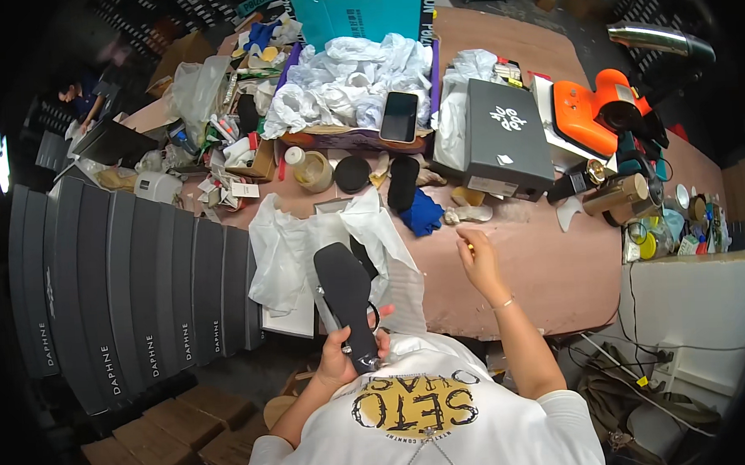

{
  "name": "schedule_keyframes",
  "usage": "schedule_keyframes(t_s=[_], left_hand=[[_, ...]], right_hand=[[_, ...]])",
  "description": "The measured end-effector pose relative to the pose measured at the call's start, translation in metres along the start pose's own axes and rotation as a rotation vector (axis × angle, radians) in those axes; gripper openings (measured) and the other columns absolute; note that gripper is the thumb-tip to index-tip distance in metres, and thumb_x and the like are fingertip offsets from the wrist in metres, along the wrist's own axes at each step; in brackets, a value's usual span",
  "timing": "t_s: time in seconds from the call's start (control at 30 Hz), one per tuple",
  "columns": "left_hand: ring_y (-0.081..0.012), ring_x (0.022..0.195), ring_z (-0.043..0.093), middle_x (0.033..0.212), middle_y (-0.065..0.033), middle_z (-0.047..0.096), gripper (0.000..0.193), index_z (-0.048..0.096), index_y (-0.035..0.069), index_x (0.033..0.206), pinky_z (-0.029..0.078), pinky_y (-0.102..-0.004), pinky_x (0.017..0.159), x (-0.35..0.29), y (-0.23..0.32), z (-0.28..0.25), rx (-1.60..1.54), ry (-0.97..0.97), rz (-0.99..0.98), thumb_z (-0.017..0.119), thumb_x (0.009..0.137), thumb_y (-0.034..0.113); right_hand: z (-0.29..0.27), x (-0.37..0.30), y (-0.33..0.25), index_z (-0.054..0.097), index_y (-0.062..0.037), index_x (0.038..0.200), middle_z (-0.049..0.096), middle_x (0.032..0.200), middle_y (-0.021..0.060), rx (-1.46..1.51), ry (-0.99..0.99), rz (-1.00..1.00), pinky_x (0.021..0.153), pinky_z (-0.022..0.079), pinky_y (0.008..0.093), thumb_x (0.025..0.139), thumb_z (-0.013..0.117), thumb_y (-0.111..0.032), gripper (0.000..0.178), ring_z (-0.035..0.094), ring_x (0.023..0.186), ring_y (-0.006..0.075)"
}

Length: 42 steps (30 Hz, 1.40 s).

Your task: Clean a pair of shoes using a brush and cloth, then pack them into a shoebox with protective material.

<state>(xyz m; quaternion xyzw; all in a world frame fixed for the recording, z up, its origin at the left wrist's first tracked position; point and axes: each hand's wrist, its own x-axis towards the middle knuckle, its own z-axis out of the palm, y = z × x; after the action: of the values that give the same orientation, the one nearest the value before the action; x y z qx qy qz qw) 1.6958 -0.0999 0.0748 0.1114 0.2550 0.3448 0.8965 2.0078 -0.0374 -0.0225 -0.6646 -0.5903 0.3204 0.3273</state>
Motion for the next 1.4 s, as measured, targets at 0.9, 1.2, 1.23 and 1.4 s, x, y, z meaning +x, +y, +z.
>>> schedule_keyframes(t_s=[0.9,1.2,1.23,1.4], left_hand=[[-0.0241,0.087,0.057,0.131,-0.0178,0.046,0.074,0.036,0.002,0.137,0.048,-0.0283,0.058,0.020,0.034,-0.053,-0.234,0.106,0.430,0.056,0.087,0.052],[-0.0235,0.086,0.048,0.126,-0.0174,0.046,0.073,0.036,0.005,0.137,0.046,-0.0280,0.056,0.017,0.034,-0.048,-0.430,-0.049,0.446,0.046,0.089,0.059],[-0.0220,0.083,0.048,0.125,-0.0164,0.047,0.071,0.036,0.005,0.137,0.045,-0.0269,0.055,0.017,0.034,-0.047,-0.444,-0.021,0.444,0.045,0.090,0.058],[-0.0200,0.086,0.055,0.115,-0.0128,0.055,0.063,0.043,0.005,0.132,0.051,-0.0269,0.060,0.022,0.020,-0.037,-0.516,0.119,0.403,0.038,0.094,0.056]], right_hand=[[0.082,0.165,-0.111,0.050,-0.0076,0.126,0.050,0.122,0.0171,-0.131,-0.098,-0.445,0.089,0.044,0.0427,0.084,0.059,-0.011,0.043,0.053,0.106,0.0376],[0.145,0.227,-0.100,0.059,-0.0111,0.120,0.054,0.114,0.0110,-0.503,-0.314,-0.540,0.083,0.045,0.0414,0.083,0.061,-0.014,0.037,0.055,0.100,0.0315],[0.136,0.219,-0.114,0.058,-0.0102,0.120,0.055,0.112,0.0118,-0.328,-0.256,-0.504,0.084,0.045,0.0408,0.083,0.061,-0.014,0.038,0.056,0.099,0.0315],[0.049,0.089,-0.183,0.059,-0.0070,0.119,0.057,0.100,0.0145,0.064,-0.458,-0.561,0.086,0.045,0.0389,0.083,0.064,-0.013,0.036,0.057,0.094,0.0297]])
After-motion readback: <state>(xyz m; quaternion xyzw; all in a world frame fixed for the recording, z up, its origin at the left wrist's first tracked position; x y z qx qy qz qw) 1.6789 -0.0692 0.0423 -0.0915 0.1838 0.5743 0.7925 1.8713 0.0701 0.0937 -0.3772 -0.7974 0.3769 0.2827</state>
